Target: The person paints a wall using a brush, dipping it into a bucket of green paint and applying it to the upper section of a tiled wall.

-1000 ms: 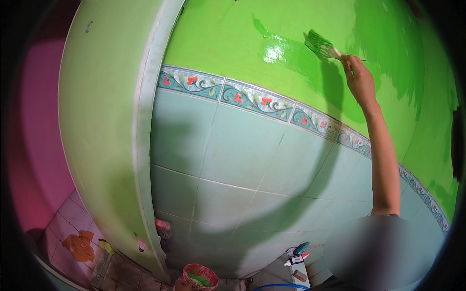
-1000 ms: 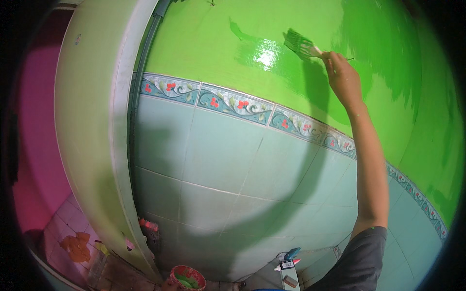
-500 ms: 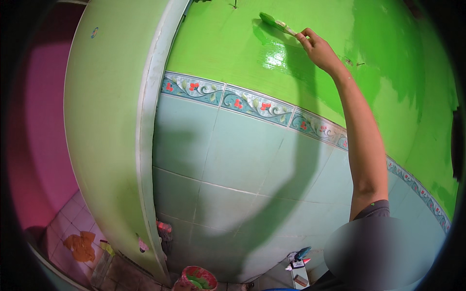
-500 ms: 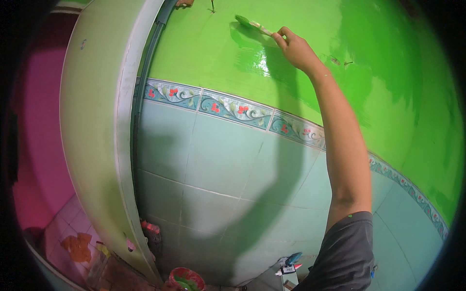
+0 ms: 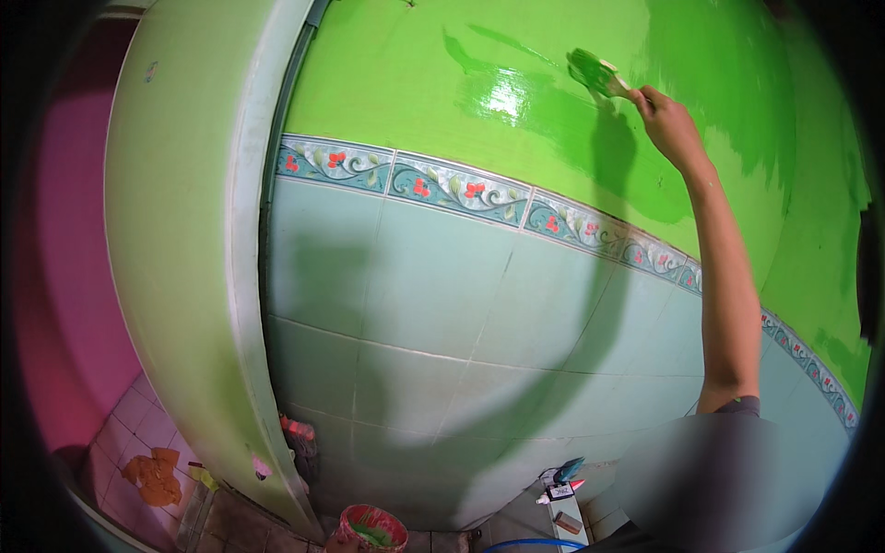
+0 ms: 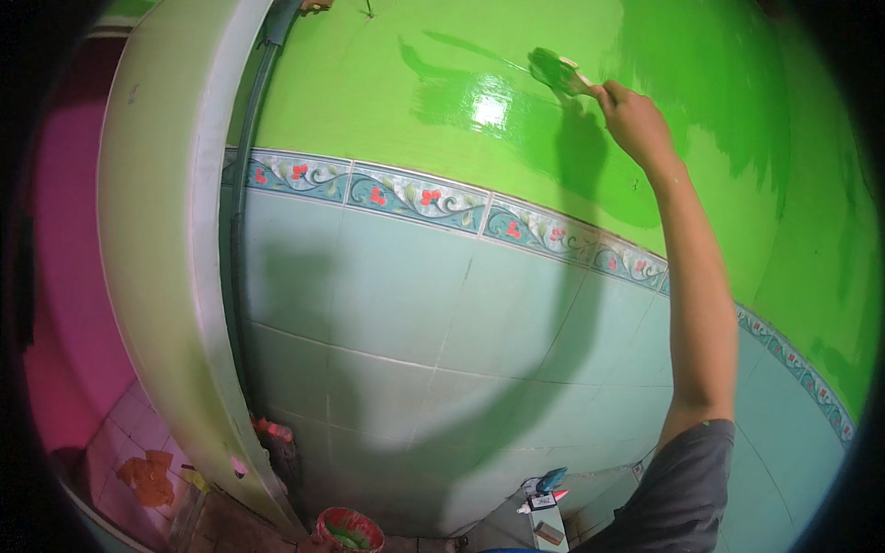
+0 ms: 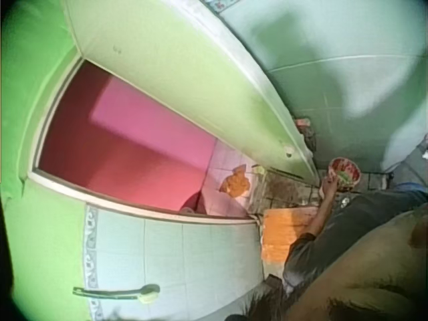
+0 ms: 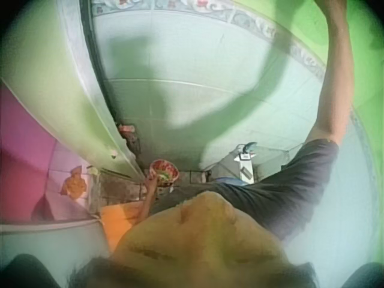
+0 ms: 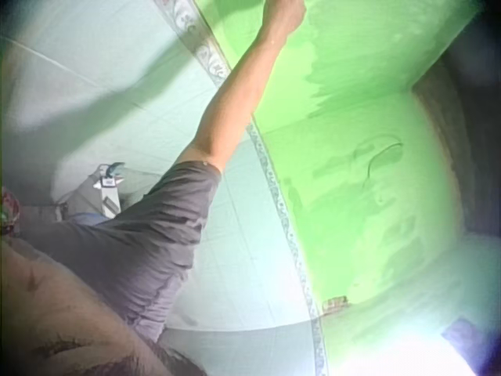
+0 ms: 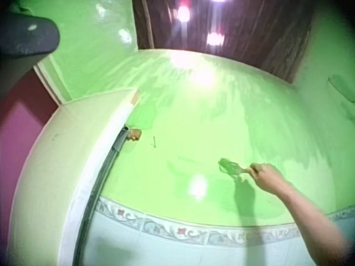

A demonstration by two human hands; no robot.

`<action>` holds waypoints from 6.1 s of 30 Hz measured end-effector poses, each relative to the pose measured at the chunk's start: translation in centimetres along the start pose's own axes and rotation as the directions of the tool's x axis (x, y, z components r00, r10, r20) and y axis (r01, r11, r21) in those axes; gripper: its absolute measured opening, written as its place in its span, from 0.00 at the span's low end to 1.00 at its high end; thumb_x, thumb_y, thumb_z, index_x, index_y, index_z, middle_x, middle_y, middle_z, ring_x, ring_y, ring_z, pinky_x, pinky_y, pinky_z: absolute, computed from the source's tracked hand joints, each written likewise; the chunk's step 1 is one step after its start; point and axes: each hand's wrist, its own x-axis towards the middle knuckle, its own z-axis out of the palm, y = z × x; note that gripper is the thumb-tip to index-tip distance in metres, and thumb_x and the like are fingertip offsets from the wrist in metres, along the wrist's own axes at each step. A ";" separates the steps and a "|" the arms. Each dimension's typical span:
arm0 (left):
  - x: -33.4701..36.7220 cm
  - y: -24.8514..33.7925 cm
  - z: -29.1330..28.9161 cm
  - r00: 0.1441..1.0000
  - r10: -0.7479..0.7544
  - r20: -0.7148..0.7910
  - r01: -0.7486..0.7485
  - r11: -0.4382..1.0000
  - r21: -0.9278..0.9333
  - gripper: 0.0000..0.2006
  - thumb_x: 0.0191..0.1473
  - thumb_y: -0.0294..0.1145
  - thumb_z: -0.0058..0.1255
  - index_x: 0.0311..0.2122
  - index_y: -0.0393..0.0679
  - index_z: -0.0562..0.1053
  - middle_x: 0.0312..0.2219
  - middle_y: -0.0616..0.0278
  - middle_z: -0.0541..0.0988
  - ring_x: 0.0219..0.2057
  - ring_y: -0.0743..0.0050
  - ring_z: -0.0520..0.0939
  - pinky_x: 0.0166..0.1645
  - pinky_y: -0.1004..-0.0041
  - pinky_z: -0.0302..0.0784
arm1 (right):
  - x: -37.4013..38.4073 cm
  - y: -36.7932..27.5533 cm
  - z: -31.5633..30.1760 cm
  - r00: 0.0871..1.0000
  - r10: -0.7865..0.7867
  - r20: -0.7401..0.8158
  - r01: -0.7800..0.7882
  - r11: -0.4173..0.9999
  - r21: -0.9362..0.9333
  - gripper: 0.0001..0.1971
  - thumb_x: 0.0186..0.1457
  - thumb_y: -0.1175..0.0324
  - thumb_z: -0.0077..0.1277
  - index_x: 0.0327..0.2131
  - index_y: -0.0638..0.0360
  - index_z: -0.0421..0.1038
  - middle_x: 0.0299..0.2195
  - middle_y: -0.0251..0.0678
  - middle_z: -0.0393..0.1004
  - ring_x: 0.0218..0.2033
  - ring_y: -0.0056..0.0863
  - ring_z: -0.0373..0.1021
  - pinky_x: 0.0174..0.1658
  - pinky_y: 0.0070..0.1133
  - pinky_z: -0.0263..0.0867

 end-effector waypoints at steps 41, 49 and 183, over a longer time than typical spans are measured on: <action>-2.4 2.0 -1.8 0.990 0.068 -0.124 -0.091 0.977 -0.195 0.11 0.50 0.38 0.54 0.31 0.40 0.71 0.22 0.62 0.73 0.24 0.69 0.73 0.27 0.65 0.67 | -7.7 -21.2 1.5 0.936 -0.347 0.048 0.345 0.937 0.049 0.10 0.51 0.67 0.48 0.22 0.63 0.73 0.22 0.50 0.73 0.26 0.48 0.72 0.30 0.38 0.67; -2.5 4.3 -2.7 0.988 0.151 -0.031 -0.151 0.988 0.010 0.13 0.52 0.39 0.53 0.35 0.38 0.71 0.23 0.59 0.73 0.26 0.64 0.75 0.30 0.64 0.70 | 3.0 -15.0 -2.8 0.945 -0.243 -0.220 0.219 0.967 -0.127 0.14 0.55 0.59 0.45 0.30 0.56 0.77 0.25 0.46 0.75 0.28 0.48 0.72 0.32 0.38 0.68; -6.1 21.3 -3.7 0.969 0.177 0.175 -0.146 0.973 -0.178 0.08 0.45 0.22 0.56 0.26 0.43 0.67 0.24 0.73 0.68 0.28 0.86 0.66 0.34 0.80 0.64 | -55.7 -20.3 14.3 0.313 -0.746 0.587 -0.346 0.486 0.803 0.11 0.52 0.64 0.50 0.36 0.56 0.77 0.31 0.45 0.75 0.32 0.38 0.72 0.35 0.32 0.67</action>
